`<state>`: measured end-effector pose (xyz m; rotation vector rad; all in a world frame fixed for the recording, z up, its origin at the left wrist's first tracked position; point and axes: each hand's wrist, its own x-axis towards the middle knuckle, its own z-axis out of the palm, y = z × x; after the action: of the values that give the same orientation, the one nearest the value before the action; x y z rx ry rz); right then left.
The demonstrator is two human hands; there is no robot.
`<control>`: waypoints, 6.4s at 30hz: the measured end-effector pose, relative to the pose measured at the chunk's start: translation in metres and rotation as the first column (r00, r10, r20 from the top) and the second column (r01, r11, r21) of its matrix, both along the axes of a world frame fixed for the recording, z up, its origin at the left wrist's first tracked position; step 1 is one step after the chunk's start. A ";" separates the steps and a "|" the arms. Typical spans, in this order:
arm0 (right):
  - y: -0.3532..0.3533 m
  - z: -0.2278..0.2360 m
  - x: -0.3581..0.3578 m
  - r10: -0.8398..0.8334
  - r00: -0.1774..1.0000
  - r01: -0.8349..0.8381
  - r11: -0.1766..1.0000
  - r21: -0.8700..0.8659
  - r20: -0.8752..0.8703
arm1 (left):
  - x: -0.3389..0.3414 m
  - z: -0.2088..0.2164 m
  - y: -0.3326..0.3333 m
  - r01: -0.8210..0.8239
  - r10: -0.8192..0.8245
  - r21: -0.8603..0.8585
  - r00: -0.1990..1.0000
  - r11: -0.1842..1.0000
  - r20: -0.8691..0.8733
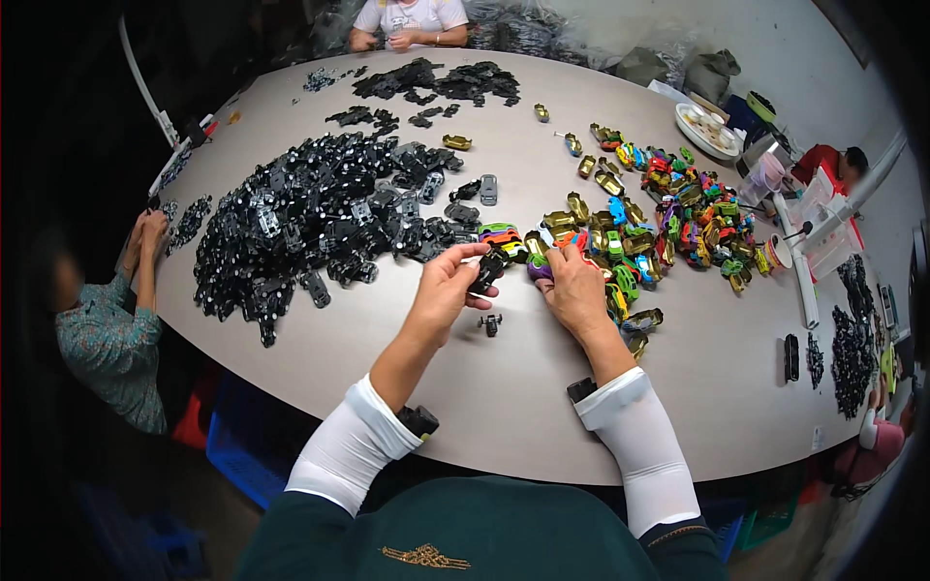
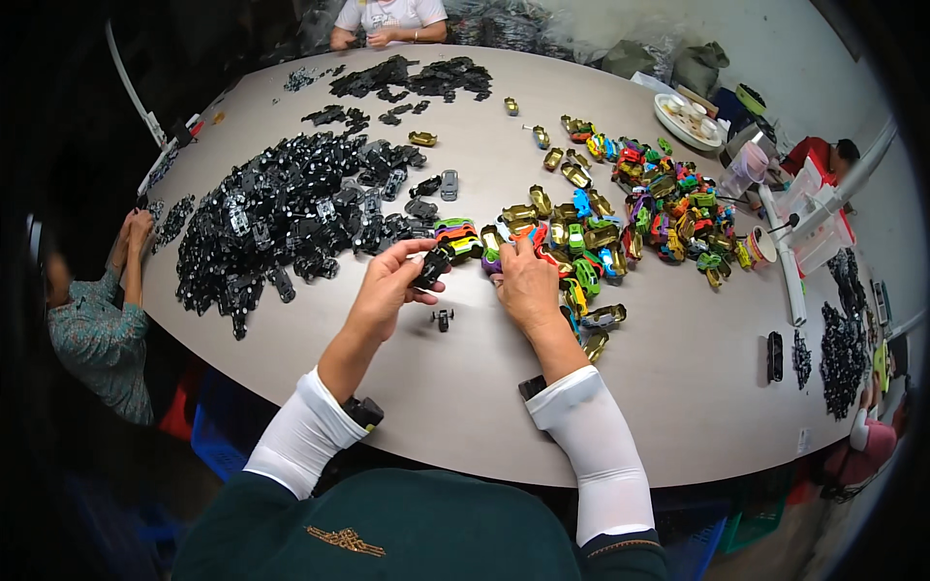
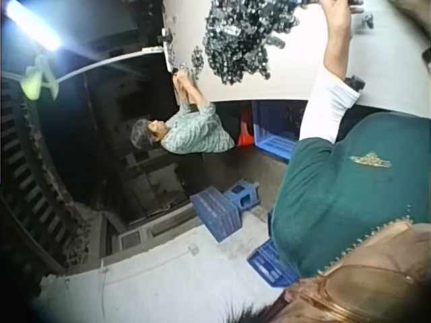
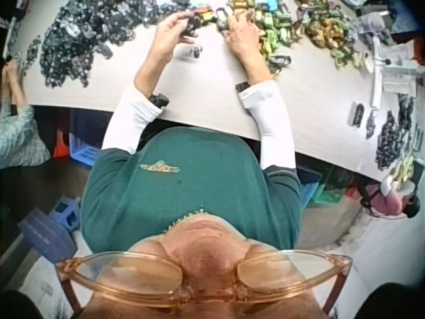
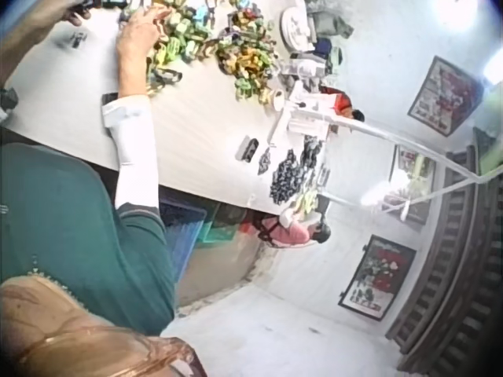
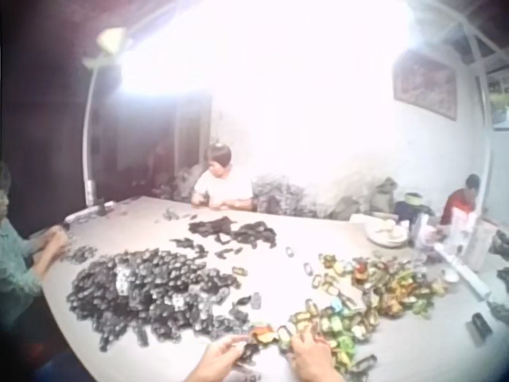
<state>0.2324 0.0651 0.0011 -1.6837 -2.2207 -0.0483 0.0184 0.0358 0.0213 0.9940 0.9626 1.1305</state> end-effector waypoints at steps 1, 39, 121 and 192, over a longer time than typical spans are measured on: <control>0.001 -0.001 0.001 0.029 0.990 -0.038 0.997 -0.067 -0.135 | 0.006 -0.005 0.002 -0.032 0.032 -0.023 0.999 0.999 0.001; -0.029 0.016 -0.022 0.033 0.675 -0.348 0.895 -0.280 -0.737 | 0.013 -0.045 0.000 0.020 -0.020 0.041 1.000 0.999 -0.021; -0.043 0.020 -0.036 0.205 0.891 -0.127 0.969 0.211 -0.406 | 0.016 -0.038 -0.002 -0.141 0.122 0.138 0.984 0.980 0.133; -0.034 0.025 -0.019 -0.371 0.415 -0.550 0.625 -0.554 -0.831 | 0.010 -0.037 -0.006 0.074 -0.066 0.048 0.987 0.996 -0.149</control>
<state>0.2134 0.0310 0.0261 -1.2413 -1.3758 1.7402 0.0288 0.0294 -0.0152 1.1590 1.0109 1.0397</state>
